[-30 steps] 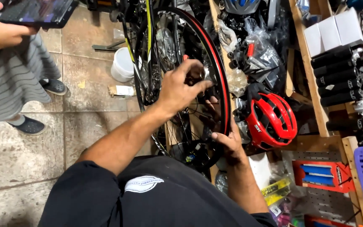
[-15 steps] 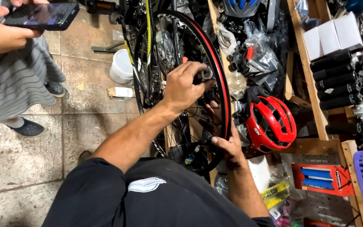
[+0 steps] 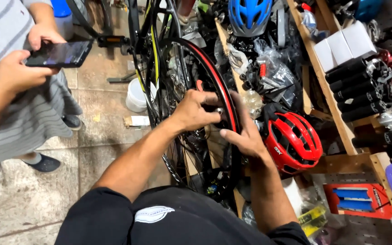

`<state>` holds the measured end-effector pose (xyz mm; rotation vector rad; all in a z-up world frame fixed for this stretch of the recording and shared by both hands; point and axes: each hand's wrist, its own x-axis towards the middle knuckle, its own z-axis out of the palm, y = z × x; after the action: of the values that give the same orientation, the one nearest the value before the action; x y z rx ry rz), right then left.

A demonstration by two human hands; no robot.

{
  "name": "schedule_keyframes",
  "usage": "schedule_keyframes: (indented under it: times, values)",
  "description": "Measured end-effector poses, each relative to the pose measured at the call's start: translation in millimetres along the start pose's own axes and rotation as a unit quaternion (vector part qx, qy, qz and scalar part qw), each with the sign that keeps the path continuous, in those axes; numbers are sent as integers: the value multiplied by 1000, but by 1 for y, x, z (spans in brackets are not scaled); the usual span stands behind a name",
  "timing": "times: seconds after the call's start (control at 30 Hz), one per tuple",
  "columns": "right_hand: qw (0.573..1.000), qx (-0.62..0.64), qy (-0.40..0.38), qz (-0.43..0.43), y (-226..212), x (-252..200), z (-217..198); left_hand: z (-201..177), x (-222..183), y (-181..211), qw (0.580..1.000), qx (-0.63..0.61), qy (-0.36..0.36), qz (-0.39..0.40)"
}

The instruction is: Manually seating a bicycle tire onto a rim by pressing the bead into the wheel channel.

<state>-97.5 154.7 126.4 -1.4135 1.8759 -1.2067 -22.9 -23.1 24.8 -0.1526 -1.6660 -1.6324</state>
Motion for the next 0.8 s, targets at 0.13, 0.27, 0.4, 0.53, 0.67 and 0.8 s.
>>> schedule_keyframes:
  times: [0.13, 0.27, 0.4, 0.53, 0.67, 0.8]
  values:
    - [999, -25, 0, 32, 17, -4, 0, -22, -20, 16, 993, -63, -71, -66]
    - [992, -99, 69, 35, 16, -8, 3, 3, -39, -18, 1000, -10, 16, -20]
    - [968, -199, 152, -22, 24, -15, 7, 17, -32, -15, 983, 138, 98, 72]
    - [967, -199, 157, -27, 27, -16, 10, 18, -24, -40, 960, 255, 70, 88]
    - [979, -138, 147, -28, 22, -17, 16, 8, -42, -29, 962, 263, 24, 71]
    - [995, -48, 84, -3, 56, -24, 8, 10, -59, -40, 994, 107, 26, -10]
